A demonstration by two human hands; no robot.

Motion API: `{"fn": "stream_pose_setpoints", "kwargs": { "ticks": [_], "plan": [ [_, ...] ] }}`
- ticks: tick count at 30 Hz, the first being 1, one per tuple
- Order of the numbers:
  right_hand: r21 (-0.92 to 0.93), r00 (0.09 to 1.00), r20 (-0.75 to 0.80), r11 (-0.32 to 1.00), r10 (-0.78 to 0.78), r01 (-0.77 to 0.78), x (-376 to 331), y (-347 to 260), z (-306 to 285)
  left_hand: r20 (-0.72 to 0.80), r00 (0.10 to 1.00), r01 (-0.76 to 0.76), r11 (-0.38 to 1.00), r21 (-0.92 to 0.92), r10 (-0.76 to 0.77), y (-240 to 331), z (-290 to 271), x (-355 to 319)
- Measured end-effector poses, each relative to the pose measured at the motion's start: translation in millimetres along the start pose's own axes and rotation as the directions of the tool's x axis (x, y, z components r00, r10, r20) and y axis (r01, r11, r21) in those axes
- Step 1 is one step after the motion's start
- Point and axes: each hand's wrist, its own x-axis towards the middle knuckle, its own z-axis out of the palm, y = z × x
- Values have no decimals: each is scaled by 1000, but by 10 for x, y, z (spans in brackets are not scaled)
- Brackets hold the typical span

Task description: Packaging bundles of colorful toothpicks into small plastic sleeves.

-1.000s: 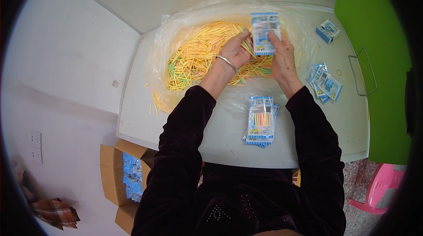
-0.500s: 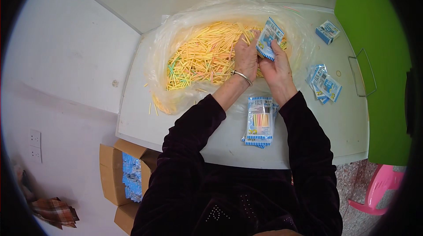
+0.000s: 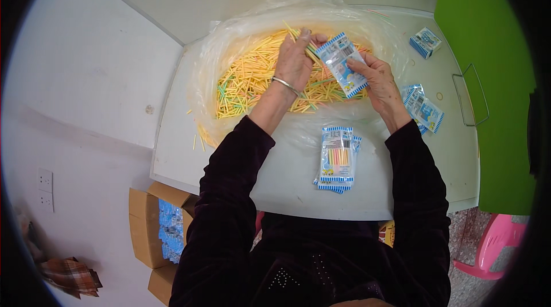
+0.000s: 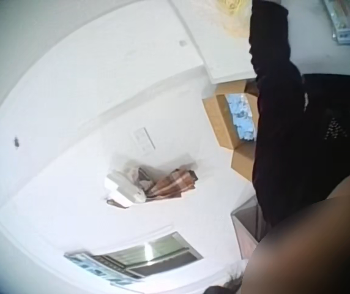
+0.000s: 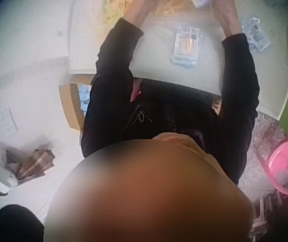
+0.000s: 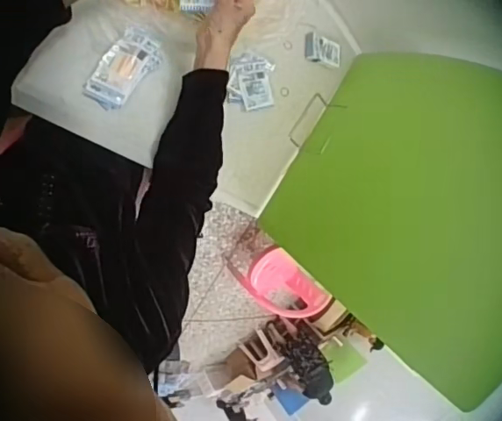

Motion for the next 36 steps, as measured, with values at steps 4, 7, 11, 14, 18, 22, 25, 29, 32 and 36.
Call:
{"fn": "stream_pose_setpoints", "kwargs": {
  "ticks": [4,7,11,14,18,22,25,29,32,36],
  "plan": [
    [-154,996,81,988,33,-20,-24,25,-108,51,998,-30,997,-68,34,217,-11,32],
    [-167,993,107,986,44,-26,-94,-8,-55,102,992,-61,996,-64,68,278,19,20],
    [-150,985,165,988,43,-18,-110,1,-72,149,985,-76,995,-57,84,309,100,-31],
    [-156,984,176,988,27,1,-109,38,-129,154,987,-41,997,-70,51,268,141,-65],
    [-123,985,173,992,15,6,-111,50,-30,147,988,-38,998,-48,45,184,153,-128],
    [-267,983,181,964,30,20,-148,26,58,153,988,20,999,-45,-13,103,196,-165],
    [-293,980,194,956,53,6,-178,9,66,168,986,19,999,-33,-13,98,205,-187],
    [-302,972,218,953,89,-19,-201,-43,34,170,983,-54,997,-48,62,146,194,-175],
    [-338,972,215,941,94,-16,-202,-45,7,199,976,-89,996,-10,89,211,174,-158],
    [-352,972,210,936,104,-24,-213,-42,1,223,968,-105,994,-42,112,208,166,-175]
  ]
}}
